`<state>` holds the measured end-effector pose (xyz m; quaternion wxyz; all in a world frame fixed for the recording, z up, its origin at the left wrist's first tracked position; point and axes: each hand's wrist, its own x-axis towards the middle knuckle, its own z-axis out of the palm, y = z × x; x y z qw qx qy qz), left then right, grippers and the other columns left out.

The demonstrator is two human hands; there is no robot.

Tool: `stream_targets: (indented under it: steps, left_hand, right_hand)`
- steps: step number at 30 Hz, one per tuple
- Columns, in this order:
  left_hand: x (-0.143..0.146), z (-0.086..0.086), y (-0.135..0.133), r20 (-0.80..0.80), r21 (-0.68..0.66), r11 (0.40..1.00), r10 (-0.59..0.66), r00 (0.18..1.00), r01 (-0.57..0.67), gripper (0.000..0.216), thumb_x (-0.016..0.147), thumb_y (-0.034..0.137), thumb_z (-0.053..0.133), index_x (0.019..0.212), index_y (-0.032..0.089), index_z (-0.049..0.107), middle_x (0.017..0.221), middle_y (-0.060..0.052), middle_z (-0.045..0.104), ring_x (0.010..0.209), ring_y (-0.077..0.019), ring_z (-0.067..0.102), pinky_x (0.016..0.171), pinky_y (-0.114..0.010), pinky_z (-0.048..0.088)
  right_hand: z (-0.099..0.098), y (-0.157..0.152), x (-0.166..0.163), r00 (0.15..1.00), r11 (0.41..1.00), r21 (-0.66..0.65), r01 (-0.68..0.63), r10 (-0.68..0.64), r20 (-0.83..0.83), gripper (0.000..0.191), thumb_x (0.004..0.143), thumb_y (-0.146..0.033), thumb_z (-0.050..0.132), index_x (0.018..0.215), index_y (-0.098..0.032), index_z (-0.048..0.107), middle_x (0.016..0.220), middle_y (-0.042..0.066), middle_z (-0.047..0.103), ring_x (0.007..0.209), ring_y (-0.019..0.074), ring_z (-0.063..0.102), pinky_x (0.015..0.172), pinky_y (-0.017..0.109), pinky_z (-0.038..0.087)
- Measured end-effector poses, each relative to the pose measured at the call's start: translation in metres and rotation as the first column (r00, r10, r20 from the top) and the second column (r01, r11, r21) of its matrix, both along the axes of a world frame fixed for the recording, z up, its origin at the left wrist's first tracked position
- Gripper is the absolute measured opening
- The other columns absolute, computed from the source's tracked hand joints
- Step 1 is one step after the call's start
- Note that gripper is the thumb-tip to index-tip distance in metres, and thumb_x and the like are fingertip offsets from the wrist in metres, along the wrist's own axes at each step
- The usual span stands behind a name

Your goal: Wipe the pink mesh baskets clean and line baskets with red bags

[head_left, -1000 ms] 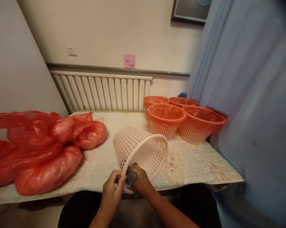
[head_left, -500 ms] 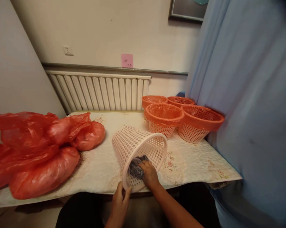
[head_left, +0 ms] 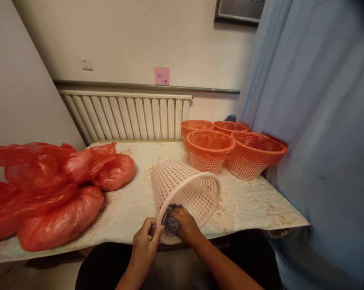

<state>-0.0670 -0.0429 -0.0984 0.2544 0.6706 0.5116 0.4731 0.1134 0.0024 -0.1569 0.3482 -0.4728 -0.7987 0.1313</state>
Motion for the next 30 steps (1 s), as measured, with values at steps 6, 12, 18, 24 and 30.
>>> stream_targets:
  steps: [6, 12, 18, 24, 30]
  left_hand:
    - [0.010, -0.020, 0.000, 0.066, -0.024, 0.998, 0.051, 0.996, -0.050, 0.022, 0.085, 0.042, 0.051, 0.078, 0.021, 0.052, 0.067, 0.002, 0.053, 0.062, -0.0153, 0.053, 0.058, -0.025, 0.045]
    - [0.014, -0.074, -0.009, 0.124, -0.220, 0.964, 0.176, 0.976, -0.146, 0.041, 0.072, 0.051, 0.060, 0.094, 0.017, 0.057, 0.089, -0.010, 0.070, 0.083, -0.0274, 0.064, 0.076, -0.039, 0.051]
    - [0.006, -0.043, -0.004, 0.052, -0.138, 0.985, 0.108, 0.993, -0.100, 0.027, 0.079, 0.046, 0.056, 0.080, 0.020, 0.057, 0.071, -0.001, 0.064, 0.068, -0.0193, 0.060, 0.063, -0.028, 0.049]
    - [0.010, -0.005, 0.002, -0.036, 0.087, 0.993, 0.079, 0.996, -0.076, 0.025, 0.084, 0.042, 0.051, 0.070, 0.022, 0.048, 0.060, 0.005, 0.047, 0.054, -0.0128, 0.048, 0.053, -0.022, 0.041]
    - [0.003, -0.046, -0.004, -0.039, -0.029, 0.993, 0.114, 0.993, -0.115, 0.021, 0.086, 0.041, 0.049, 0.080, 0.022, 0.051, 0.067, 0.003, 0.057, 0.060, -0.0155, 0.056, 0.056, -0.024, 0.046]
  right_hand:
    - [-0.021, 0.013, 0.039, 0.987, 0.992, 0.027, 0.119, -0.122, 0.104, 0.048, 0.068, -0.001, 0.049, 0.107, -0.026, 0.063, 0.110, 0.004, 0.060, 0.099, 0.0211, 0.051, 0.087, 0.032, 0.041]
    - [-0.032, 0.004, 0.027, 0.974, 0.974, 0.013, 0.224, -0.224, 0.038, 0.053, 0.066, 0.000, 0.048, 0.110, -0.026, 0.062, 0.115, 0.006, 0.058, 0.103, 0.0225, 0.049, 0.089, 0.034, 0.041]
    - [-0.005, 0.000, 0.003, 0.986, 0.993, -0.066, 0.097, -0.105, -0.129, 0.032, 0.072, -0.007, 0.053, 0.098, -0.022, 0.065, 0.097, 0.005, 0.065, 0.093, 0.0192, 0.056, 0.084, 0.030, 0.044]
    - [0.007, -0.007, -0.013, 0.964, 0.998, -0.051, -0.021, 0.007, -0.264, 0.018, 0.080, -0.020, 0.057, 0.098, -0.021, 0.062, 0.096, 0.004, 0.065, 0.092, 0.0181, 0.058, 0.083, 0.028, 0.044]
    - [-0.030, -0.012, 0.016, 0.997, 0.999, -0.035, 0.026, -0.029, -0.070, 0.038, 0.073, -0.011, 0.056, 0.108, -0.024, 0.062, 0.110, 0.006, 0.060, 0.099, 0.0208, 0.053, 0.086, 0.031, 0.044]
